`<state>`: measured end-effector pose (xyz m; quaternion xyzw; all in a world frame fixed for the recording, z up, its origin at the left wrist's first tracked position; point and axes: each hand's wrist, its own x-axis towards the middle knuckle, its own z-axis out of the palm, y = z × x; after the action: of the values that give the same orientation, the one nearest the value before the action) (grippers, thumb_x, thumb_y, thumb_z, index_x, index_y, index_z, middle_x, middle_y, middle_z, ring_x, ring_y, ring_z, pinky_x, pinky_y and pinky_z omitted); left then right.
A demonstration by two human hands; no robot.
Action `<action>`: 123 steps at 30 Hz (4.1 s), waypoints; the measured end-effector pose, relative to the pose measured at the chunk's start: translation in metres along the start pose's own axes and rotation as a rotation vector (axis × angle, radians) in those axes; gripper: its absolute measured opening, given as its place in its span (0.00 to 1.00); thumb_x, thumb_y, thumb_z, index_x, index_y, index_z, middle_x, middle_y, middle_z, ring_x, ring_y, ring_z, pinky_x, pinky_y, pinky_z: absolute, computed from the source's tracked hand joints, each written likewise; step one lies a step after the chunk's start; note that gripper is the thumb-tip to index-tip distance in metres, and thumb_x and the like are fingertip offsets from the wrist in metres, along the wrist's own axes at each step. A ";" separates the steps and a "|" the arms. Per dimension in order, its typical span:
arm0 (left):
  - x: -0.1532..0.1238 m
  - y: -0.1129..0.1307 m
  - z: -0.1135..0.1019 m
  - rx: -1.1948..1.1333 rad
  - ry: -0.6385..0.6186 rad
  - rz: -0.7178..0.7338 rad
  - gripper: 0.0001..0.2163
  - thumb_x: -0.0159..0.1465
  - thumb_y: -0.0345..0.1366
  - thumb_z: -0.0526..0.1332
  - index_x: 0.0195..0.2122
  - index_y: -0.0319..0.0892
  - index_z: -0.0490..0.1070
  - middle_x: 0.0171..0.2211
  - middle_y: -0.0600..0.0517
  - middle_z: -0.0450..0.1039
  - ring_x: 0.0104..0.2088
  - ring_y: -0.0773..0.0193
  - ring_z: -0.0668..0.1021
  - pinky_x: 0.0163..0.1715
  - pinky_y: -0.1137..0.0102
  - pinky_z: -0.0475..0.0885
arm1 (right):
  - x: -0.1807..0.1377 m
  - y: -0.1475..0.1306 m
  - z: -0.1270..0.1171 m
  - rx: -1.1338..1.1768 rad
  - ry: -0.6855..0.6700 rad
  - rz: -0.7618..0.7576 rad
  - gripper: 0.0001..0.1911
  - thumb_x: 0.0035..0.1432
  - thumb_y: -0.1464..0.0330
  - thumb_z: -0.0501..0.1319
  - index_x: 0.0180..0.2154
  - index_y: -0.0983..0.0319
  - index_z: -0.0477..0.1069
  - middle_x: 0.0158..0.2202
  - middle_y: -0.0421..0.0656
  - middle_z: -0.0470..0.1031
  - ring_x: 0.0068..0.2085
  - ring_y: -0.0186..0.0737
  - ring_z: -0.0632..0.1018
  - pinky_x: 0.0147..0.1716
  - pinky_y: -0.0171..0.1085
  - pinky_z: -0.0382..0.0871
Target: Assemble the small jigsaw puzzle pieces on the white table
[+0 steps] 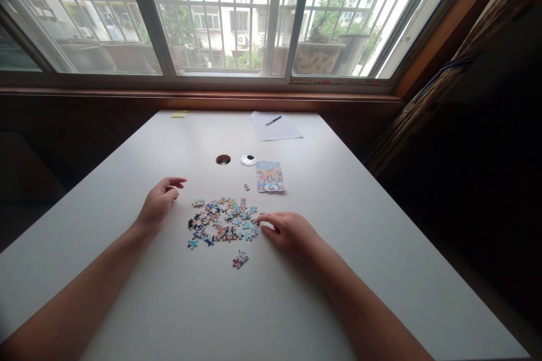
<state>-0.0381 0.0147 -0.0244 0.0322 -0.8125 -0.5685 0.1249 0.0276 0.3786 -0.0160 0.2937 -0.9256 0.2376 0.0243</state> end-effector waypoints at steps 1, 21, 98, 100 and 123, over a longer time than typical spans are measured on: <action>0.000 0.000 0.000 0.003 0.000 0.003 0.19 0.54 0.33 0.56 0.45 0.42 0.77 0.41 0.50 0.75 0.35 0.62 0.71 0.35 0.69 0.65 | 0.000 -0.001 0.000 0.000 0.001 0.003 0.13 0.66 0.67 0.59 0.50 0.53 0.77 0.42 0.41 0.82 0.29 0.33 0.76 0.32 0.33 0.66; -0.002 0.004 0.002 0.084 -0.030 0.065 0.15 0.58 0.35 0.57 0.43 0.42 0.77 0.40 0.49 0.76 0.40 0.58 0.76 0.44 0.66 0.69 | 0.001 0.000 0.005 0.007 0.010 -0.020 0.10 0.66 0.66 0.60 0.46 0.55 0.77 0.35 0.40 0.80 0.29 0.33 0.74 0.33 0.33 0.64; -0.057 0.043 0.030 0.682 -0.719 1.054 0.18 0.66 0.29 0.60 0.55 0.54 0.72 0.46 0.49 0.71 0.48 0.54 0.68 0.49 0.60 0.70 | 0.007 -0.015 0.018 0.012 0.017 -0.126 0.10 0.66 0.62 0.61 0.45 0.57 0.78 0.29 0.40 0.77 0.27 0.33 0.72 0.30 0.32 0.61; -0.057 0.042 0.030 0.680 -0.708 1.062 0.19 0.65 0.29 0.60 0.56 0.54 0.71 0.46 0.48 0.70 0.48 0.54 0.68 0.49 0.60 0.70 | 0.006 -0.015 0.018 0.007 0.021 -0.131 0.11 0.66 0.62 0.61 0.44 0.57 0.78 0.29 0.40 0.77 0.27 0.33 0.72 0.30 0.32 0.61; -0.040 0.030 0.021 0.536 -0.605 0.980 0.13 0.66 0.28 0.59 0.49 0.49 0.76 0.42 0.48 0.73 0.43 0.58 0.69 0.43 0.64 0.71 | 0.002 0.000 0.006 -0.078 0.047 -0.197 0.14 0.70 0.63 0.56 0.46 0.54 0.80 0.25 0.41 0.74 0.26 0.33 0.72 0.28 0.33 0.58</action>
<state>-0.0015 0.0524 -0.0104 -0.4754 -0.8464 -0.2062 0.1230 0.0268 0.3747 -0.0205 0.3764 -0.8999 0.2048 0.0805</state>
